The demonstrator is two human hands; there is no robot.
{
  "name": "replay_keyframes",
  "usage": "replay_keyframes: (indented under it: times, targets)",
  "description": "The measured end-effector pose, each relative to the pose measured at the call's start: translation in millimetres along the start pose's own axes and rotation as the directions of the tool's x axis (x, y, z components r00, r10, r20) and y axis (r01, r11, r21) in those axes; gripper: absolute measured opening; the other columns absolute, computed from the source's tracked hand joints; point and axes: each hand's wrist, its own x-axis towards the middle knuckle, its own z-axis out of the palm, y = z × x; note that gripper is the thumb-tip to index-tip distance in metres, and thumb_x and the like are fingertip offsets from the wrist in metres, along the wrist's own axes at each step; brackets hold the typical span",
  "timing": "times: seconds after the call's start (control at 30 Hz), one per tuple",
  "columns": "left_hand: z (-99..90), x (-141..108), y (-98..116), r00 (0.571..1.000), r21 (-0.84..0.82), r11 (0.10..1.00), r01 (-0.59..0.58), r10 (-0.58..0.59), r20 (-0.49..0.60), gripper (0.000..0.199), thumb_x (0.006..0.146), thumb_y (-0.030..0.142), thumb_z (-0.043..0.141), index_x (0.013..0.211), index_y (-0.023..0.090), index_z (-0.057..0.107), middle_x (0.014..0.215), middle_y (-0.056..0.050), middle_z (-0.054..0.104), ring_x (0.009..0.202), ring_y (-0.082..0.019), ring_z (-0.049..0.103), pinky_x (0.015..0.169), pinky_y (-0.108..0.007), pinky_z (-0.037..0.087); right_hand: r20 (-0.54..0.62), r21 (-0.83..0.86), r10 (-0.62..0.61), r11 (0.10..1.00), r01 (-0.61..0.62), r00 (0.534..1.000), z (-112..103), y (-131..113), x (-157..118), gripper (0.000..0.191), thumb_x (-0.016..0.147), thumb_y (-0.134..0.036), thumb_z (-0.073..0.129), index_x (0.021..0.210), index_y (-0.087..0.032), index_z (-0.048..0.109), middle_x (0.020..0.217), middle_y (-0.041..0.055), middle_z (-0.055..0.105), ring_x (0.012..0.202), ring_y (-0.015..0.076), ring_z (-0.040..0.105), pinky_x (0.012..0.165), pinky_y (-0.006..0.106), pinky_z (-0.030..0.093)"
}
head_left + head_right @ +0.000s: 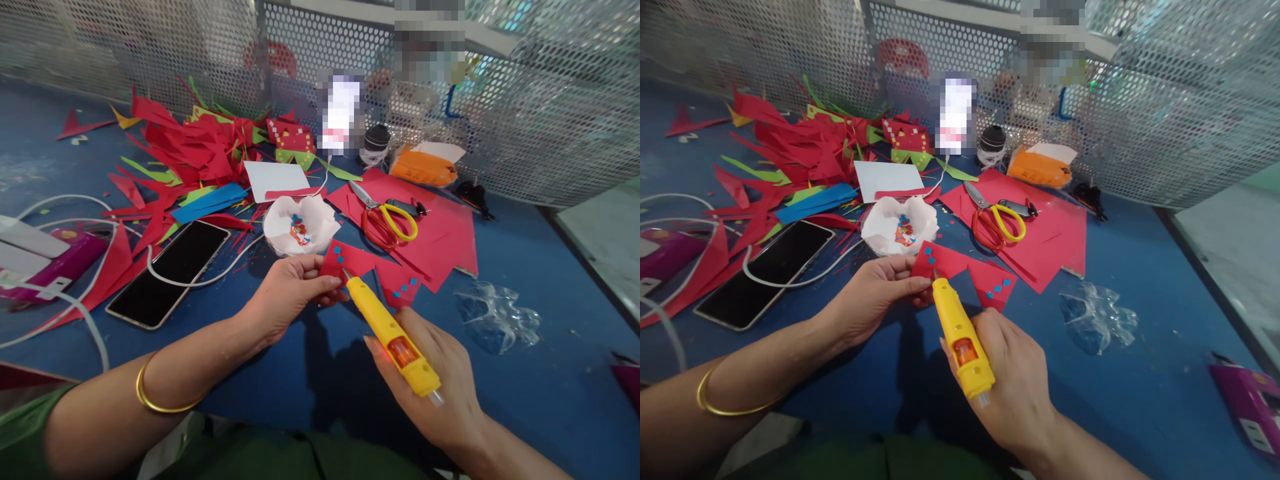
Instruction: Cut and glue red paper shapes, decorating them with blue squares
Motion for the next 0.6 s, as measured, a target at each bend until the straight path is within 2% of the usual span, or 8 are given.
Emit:
replay_keyframes:
  times: [0.6]
  targets:
    - [-0.2, 1.2, -0.5, 1.000, -0.001, 1.000, -0.014, 0.014, -0.004, 0.008, 0.076, 0.014, 0.074, 0.085, 0.013, 0.073, 0.071, -0.002, 0.073, 0.060, -0.009, 0.065, 0.057, -0.018, 0.049, 0.021, 0.012, -0.016, 1.000, 0.016, 1.000, 1.6, 2.1, -2.6, 0.027, 0.095, -0.033, 0.052, 0.073, -0.022, 0.042, 0.059, -0.0054, 0.044, 0.048, 0.0098, 0.045, 0.049, 0.025, 0.032]
